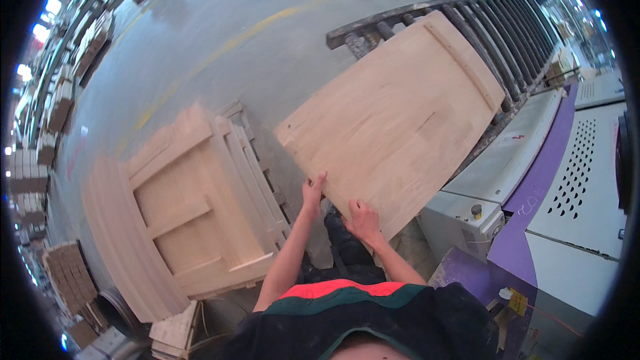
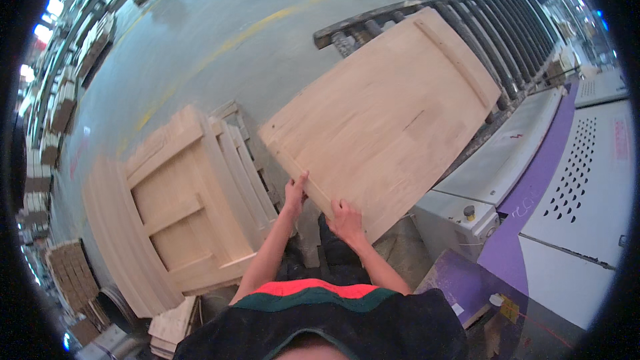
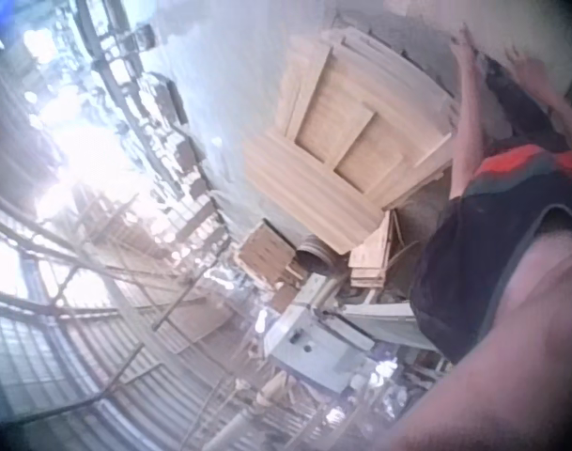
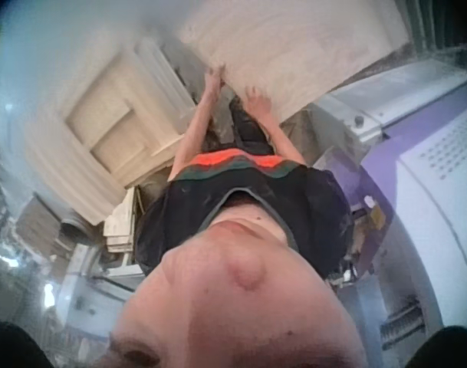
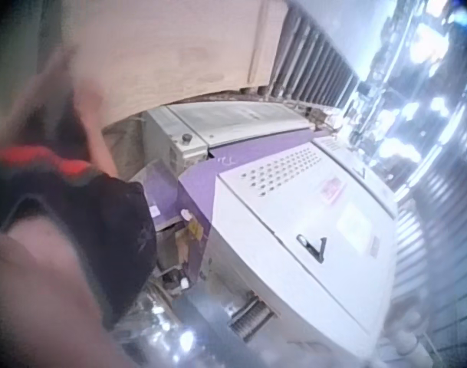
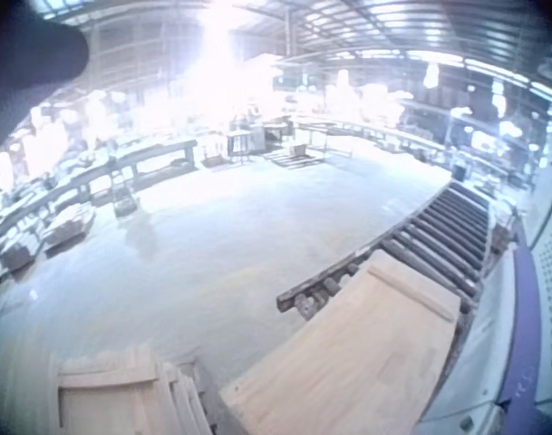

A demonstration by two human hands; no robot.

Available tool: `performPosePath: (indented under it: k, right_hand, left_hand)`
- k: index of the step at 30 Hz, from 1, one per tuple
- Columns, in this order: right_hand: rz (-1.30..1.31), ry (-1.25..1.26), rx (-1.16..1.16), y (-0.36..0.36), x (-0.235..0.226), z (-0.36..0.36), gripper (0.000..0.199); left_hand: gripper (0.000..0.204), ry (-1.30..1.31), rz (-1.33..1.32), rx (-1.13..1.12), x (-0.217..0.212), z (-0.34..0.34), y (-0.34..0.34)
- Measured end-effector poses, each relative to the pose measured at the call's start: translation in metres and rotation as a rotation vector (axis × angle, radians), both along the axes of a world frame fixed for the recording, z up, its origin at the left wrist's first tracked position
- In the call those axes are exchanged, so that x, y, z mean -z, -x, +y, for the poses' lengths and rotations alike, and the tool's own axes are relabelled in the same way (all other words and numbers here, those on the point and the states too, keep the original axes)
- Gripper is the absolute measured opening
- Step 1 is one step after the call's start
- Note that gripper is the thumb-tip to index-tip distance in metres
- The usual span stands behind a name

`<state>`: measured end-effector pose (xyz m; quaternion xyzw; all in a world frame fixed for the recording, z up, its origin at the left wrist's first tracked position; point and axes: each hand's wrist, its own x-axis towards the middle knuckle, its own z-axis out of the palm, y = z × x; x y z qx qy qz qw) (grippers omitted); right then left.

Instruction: The person repeatedly picks up light-colored wooden panels from a stack and places them onto a conveyor belt. They handle the panels one at a time, aligning them before feeding them into the machine. The person continues this process throughout the clip.

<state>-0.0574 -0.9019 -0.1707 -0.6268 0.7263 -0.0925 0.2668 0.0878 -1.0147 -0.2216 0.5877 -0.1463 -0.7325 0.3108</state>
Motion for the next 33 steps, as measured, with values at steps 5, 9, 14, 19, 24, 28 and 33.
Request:
performPosePath:
  k: [5,9,14,19,24,28,33]
  right_hand:
    - [0.001,0.028,0.062,0.047,-0.001,0.010,0.043]
    - [0.048,0.093,0.191,0.070,-0.007,0.003,0.043]
    - [0.122,0.089,0.442,0.088,-0.003,-0.001,0.041]
    - [0.245,0.202,0.655,0.085,0.012,0.002,0.049]
    - [0.302,0.334,1.226,0.027,0.020,-0.008,0.062]
    - [-0.611,0.359,2.037,-0.004,0.038,-0.069,0.064]
    - [-1.206,0.821,2.376,-0.028,0.043,-0.165,0.065]
  left_hand:
    - [0.071,-0.066,-0.005,-0.035,-0.009,0.008,0.050]
    - [0.070,-0.066,0.031,0.035,-0.012,-0.009,0.078]
    - [0.070,-0.110,0.048,0.301,0.000,-0.034,0.099]
    - [0.059,-0.294,0.134,0.853,-0.020,-0.076,0.079]
    - [0.039,-0.227,0.117,1.392,-0.045,-0.158,0.079]
    - [0.041,0.252,-0.076,1.706,-0.049,-0.257,0.088]
    - [0.039,0.561,-0.141,1.611,-0.081,-0.367,0.118]
